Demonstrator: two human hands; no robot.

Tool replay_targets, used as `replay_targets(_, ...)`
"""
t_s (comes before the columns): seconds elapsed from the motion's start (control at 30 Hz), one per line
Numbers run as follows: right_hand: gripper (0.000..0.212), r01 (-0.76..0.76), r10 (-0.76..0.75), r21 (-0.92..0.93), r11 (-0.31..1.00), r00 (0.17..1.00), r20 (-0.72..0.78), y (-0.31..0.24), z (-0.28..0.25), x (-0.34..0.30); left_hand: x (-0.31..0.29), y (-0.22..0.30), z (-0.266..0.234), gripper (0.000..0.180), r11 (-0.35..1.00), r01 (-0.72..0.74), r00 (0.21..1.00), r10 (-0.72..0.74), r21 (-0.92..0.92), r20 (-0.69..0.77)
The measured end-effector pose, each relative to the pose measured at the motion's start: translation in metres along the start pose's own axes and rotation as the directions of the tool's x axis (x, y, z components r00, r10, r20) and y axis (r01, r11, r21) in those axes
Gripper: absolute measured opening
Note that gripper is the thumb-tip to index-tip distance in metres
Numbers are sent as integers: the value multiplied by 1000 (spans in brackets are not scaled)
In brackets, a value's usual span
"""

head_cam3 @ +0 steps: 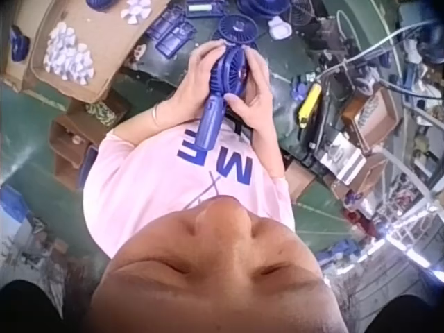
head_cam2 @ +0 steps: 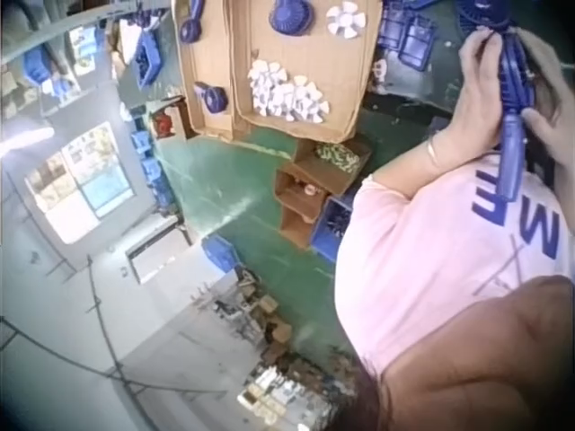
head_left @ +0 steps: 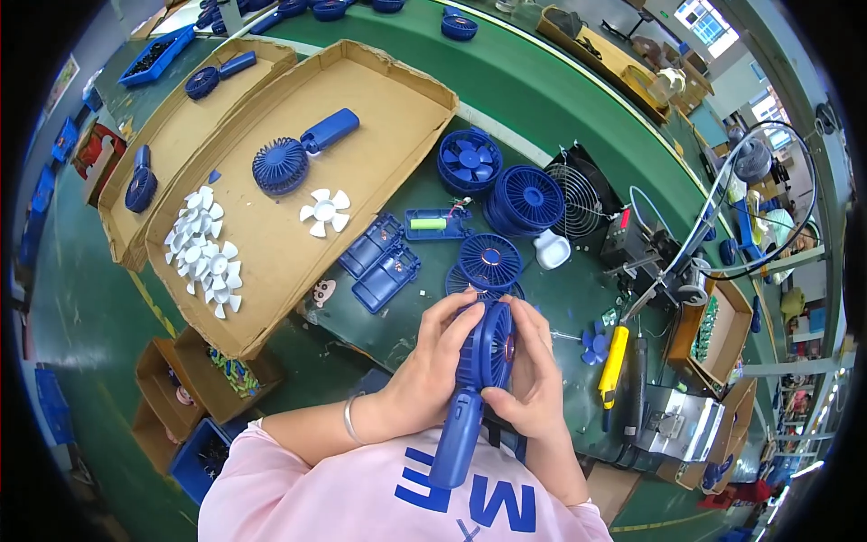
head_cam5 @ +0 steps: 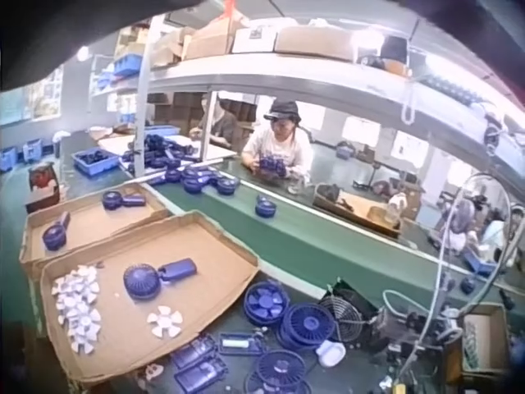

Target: The person assembles portable fans by connecting circuit boards and wires into the fan housings, fastening the components with an electric screwdriver, testing the fans by hand, and placing the completed fans into a cardboard tray.

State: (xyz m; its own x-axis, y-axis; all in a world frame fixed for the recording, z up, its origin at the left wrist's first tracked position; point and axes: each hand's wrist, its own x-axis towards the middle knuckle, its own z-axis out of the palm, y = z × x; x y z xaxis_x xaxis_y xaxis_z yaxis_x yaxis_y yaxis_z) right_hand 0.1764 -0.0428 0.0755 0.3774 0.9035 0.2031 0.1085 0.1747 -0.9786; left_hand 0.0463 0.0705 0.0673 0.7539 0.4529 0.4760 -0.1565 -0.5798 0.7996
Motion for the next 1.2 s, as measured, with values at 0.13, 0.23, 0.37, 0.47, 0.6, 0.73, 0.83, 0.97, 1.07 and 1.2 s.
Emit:
replay_targets(0.13,88,103,-99,-71,992,994,53,-3,-13,-3,0,-1,3,94,989,55,993,-40,-136,113)
replay_targets(0.23,85,119,-109,-114,986,990,89,-4,-22,-4,2,8,5,100,950,172,977,-130,-260,170)
replay_targets(0.37,86,107,-98,-123,987,992,78,-3,-22,-7,3,8,5,103,960,168,975,-128,-225,183)
replay_targets(0.47,88,107,-99,-141,984,993,65,0,-23,-10,5,6,5,103,965,149,972,-103,-217,212)
replay_targets(0.6,87,110,-102,-122,986,992,70,0,-23,-9,5,6,5,103,962,151,972,-102,-229,213)
replay_targets(0.73,87,110,-103,-108,988,992,72,0,-23,-10,8,7,4,106,969,126,973,-79,-215,216)
replay_targets(0.83,87,101,-93,-111,989,993,71,0,-21,-10,6,3,4,107,971,139,968,-92,-196,232)
replay_targets(0.97,87,93,-85,-127,988,994,71,-1,-21,-10,5,3,4,106,979,114,974,-78,-166,212)
replay_targets(1.07,87,92,-83,-126,988,994,71,-1,-21,-11,4,2,4,105,983,100,976,-66,-154,209)
replay_targets(1.2,86,94,-87,-119,988,994,63,-2,-18,-11,5,4,2,103,979,111,970,-70,-169,233)
